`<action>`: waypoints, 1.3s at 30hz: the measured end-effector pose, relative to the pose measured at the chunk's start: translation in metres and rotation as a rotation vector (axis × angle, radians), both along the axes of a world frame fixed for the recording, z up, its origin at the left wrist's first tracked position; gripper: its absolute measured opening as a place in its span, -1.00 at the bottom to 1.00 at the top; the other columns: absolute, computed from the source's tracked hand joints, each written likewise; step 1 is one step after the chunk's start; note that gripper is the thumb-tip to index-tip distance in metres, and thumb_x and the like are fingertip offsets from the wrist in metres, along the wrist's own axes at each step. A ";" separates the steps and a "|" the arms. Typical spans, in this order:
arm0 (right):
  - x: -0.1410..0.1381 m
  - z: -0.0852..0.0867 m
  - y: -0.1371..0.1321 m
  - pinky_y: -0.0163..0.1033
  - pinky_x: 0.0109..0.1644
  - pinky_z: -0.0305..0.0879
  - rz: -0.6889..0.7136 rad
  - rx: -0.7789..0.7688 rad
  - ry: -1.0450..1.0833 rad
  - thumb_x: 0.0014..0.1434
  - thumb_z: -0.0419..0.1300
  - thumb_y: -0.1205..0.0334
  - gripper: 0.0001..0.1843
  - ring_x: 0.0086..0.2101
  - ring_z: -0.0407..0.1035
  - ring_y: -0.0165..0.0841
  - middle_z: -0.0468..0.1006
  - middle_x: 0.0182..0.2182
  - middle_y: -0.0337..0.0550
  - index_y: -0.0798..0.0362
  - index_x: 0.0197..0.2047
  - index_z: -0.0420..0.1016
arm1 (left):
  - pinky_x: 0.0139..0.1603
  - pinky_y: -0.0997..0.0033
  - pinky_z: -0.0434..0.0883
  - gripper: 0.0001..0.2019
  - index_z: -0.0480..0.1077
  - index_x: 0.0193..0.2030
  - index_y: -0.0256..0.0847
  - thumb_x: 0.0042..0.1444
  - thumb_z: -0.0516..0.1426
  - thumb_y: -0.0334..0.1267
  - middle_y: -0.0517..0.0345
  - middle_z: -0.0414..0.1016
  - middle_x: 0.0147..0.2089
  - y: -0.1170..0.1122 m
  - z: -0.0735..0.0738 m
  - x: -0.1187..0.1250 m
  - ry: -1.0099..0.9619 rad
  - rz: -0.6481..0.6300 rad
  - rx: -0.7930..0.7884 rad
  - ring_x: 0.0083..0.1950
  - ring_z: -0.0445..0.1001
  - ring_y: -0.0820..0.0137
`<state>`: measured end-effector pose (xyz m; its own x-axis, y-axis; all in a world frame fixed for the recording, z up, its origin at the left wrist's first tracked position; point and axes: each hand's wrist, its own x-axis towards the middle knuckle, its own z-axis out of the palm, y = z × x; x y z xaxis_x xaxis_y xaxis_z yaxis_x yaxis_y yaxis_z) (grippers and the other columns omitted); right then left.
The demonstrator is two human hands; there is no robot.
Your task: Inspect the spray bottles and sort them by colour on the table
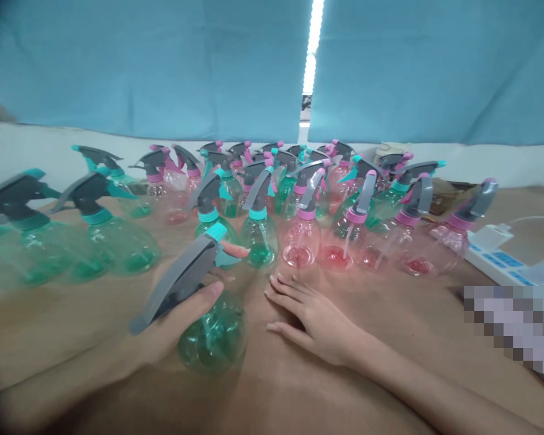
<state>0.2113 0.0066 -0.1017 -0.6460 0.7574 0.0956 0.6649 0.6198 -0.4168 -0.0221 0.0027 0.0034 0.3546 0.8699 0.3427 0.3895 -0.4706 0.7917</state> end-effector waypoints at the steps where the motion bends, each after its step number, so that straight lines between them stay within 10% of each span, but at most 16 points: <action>1: 0.000 0.000 0.000 0.07 0.39 -0.05 0.001 -0.001 0.007 0.34 -0.01 -0.15 -0.34 0.34 -0.04 -0.18 0.09 0.37 -0.10 0.02 0.37 0.15 | -0.47 0.40 0.35 -0.67 0.38 -0.03 -0.06 0.03 0.06 -0.33 0.34 0.30 -0.52 0.000 0.000 0.000 0.002 -0.008 0.002 -0.52 0.37 0.38; 39: 0.003 -0.002 0.002 0.11 0.38 -0.03 0.018 0.002 0.090 0.34 0.04 -0.09 -0.36 0.33 -0.01 -0.14 0.13 0.35 -0.08 -0.04 0.39 0.11 | -0.59 0.46 0.19 -0.64 0.35 0.05 -0.12 0.08 0.07 -0.33 0.41 0.02 -0.61 0.000 0.001 0.000 -0.005 -0.046 -0.067 -0.63 0.11 0.46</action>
<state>0.2141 0.0085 -0.1042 -0.6479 0.7457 0.1554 0.6136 0.6318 -0.4737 -0.0218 0.0025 0.0044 0.3934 0.8738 0.2858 0.3645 -0.4337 0.8241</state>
